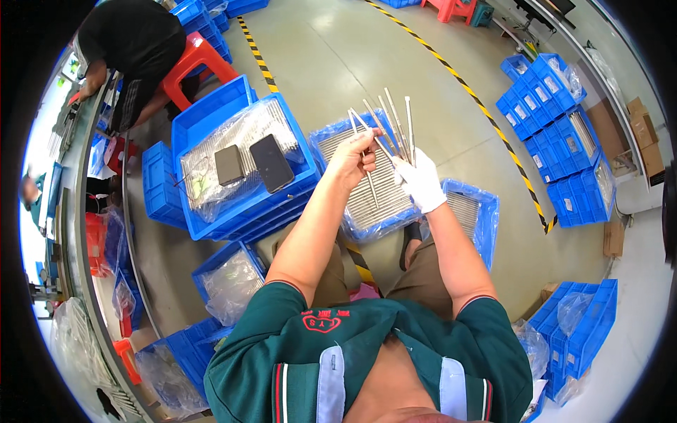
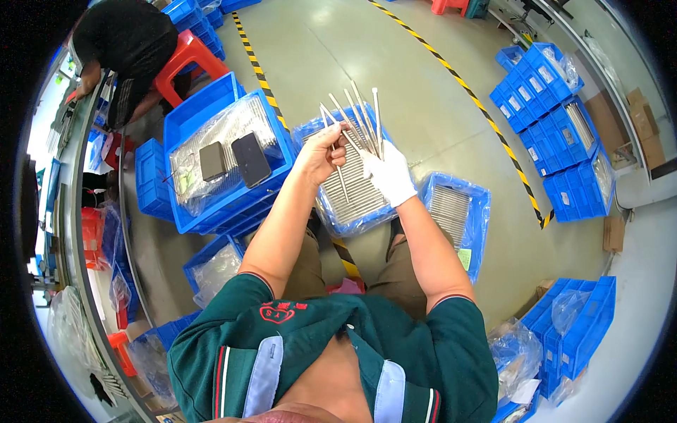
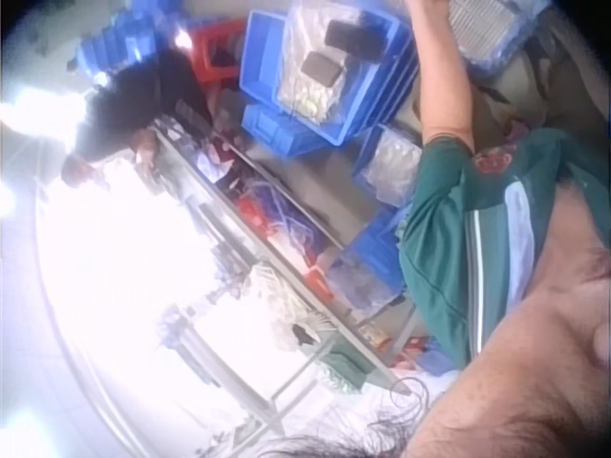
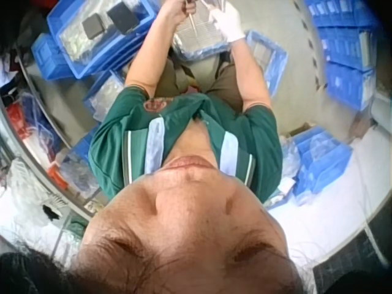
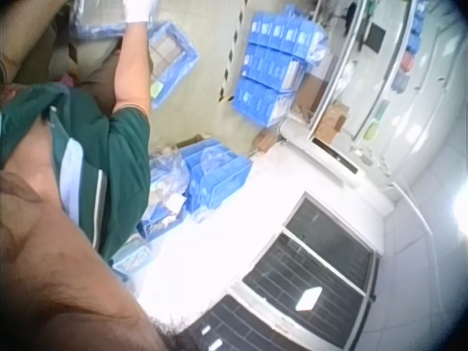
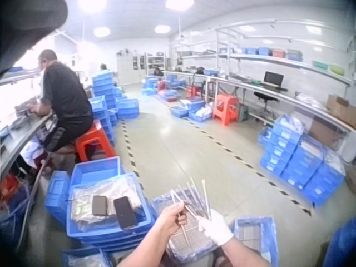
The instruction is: The person sits on the floor and repeatedly picks up bundles of long, thin metal rods from a blue plastic bin. They separate the rods into smaller groups and place them back into the bin or an adjacent bin. The person wears white gloves and handles the rods carefully to keep them organized.
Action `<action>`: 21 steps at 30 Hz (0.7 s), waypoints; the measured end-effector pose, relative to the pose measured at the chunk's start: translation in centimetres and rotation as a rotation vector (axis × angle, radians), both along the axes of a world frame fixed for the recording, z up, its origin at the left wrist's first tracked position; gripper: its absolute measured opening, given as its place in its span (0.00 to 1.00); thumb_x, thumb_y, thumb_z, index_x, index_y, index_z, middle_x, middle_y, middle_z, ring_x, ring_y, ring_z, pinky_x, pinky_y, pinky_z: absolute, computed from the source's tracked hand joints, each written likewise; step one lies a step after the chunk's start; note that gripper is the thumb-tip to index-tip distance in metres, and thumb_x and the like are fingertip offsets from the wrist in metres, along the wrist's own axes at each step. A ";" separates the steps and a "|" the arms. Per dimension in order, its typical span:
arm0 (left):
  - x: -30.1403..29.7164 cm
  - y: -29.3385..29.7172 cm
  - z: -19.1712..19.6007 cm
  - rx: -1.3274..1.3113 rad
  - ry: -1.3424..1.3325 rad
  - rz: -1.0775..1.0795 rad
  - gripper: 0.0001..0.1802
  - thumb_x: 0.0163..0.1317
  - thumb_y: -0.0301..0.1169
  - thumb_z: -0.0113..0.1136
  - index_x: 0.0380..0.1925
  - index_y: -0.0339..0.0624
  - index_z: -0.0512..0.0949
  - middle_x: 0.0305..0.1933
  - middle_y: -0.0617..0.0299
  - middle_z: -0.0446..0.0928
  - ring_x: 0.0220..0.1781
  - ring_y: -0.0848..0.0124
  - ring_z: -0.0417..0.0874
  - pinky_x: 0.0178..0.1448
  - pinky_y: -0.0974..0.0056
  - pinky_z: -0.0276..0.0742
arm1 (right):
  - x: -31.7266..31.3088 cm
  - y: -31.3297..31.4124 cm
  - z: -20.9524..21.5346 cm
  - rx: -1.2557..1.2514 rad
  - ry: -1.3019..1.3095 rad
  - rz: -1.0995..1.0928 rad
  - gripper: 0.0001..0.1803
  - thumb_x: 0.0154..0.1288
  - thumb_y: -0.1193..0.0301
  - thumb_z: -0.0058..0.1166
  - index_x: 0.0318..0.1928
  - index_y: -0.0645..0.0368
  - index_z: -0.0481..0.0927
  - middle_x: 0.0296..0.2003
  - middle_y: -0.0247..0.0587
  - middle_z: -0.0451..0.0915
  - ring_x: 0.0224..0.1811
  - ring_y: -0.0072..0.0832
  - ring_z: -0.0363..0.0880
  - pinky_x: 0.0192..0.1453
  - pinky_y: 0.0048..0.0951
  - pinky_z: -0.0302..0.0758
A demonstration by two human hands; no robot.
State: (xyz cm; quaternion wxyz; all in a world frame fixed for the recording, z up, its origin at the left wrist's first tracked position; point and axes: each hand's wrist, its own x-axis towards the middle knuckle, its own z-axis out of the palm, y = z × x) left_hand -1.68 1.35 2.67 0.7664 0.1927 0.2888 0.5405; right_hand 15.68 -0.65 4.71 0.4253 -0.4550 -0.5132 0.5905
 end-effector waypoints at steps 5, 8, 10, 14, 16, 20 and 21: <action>1.0 -0.5 0.3 0.010 0.173 0.103 0.11 0.67 0.36 0.53 0.37 0.39 0.77 0.23 0.71 0.62 0.18 0.81 0.57 0.20 0.75 0.54 | -0.3 -0.1 -0.4 -0.018 -0.039 -0.046 0.07 0.63 0.70 0.54 0.38 0.60 0.73 0.17 0.29 0.71 0.15 0.14 0.65 0.16 0.17 0.58; 1.6 -0.7 0.1 -0.003 0.090 0.155 0.11 0.67 0.36 0.52 0.37 0.40 0.77 0.23 0.71 0.63 0.17 0.81 0.57 0.20 0.75 0.54 | -0.7 -0.2 -0.6 0.017 -0.017 -0.065 0.07 0.62 0.72 0.55 0.39 0.61 0.74 0.19 0.29 0.72 0.17 0.14 0.67 0.18 0.17 0.61; 1.6 -0.6 -0.6 -0.015 -0.082 0.159 0.11 0.67 0.37 0.52 0.38 0.40 0.77 0.23 0.71 0.63 0.18 0.80 0.59 0.21 0.74 0.55 | -0.9 -0.4 -0.6 0.025 0.012 -0.064 0.08 0.62 0.73 0.55 0.40 0.62 0.74 0.20 0.30 0.72 0.18 0.14 0.68 0.20 0.17 0.63; 2.0 -0.6 -0.8 -0.011 -0.194 0.184 0.13 0.66 0.39 0.53 0.38 0.40 0.76 0.22 0.70 0.63 0.18 0.79 0.60 0.22 0.74 0.57 | -1.0 -0.2 -1.3 0.004 0.007 -0.074 0.09 0.62 0.73 0.54 0.41 0.63 0.74 0.22 0.30 0.73 0.19 0.15 0.69 0.21 0.18 0.64; 2.2 -0.9 -0.6 0.014 -0.044 0.231 0.13 0.66 0.39 0.53 0.37 0.40 0.76 0.22 0.71 0.63 0.18 0.80 0.60 0.21 0.74 0.57 | -1.3 -0.1 -1.5 0.019 0.009 -0.082 0.09 0.62 0.73 0.54 0.42 0.63 0.74 0.22 0.30 0.73 0.19 0.15 0.69 0.21 0.18 0.64; 3.6 -2.3 -0.1 -0.007 0.018 0.184 0.12 0.66 0.39 0.54 0.35 0.40 0.75 0.21 0.72 0.62 0.18 0.82 0.60 0.20 0.75 0.57 | -1.6 -0.2 -1.3 0.015 0.098 -0.092 0.10 0.62 0.72 0.55 0.43 0.63 0.76 0.28 0.34 0.77 0.24 0.16 0.73 0.26 0.19 0.69; 3.5 -2.3 -0.1 -0.016 0.046 0.210 0.11 0.66 0.38 0.54 0.33 0.40 0.75 0.21 0.72 0.62 0.18 0.82 0.59 0.20 0.75 0.57 | -1.7 -0.2 -1.2 -0.009 0.132 -0.092 0.10 0.62 0.72 0.55 0.42 0.63 0.76 0.30 0.36 0.79 0.27 0.16 0.75 0.28 0.20 0.71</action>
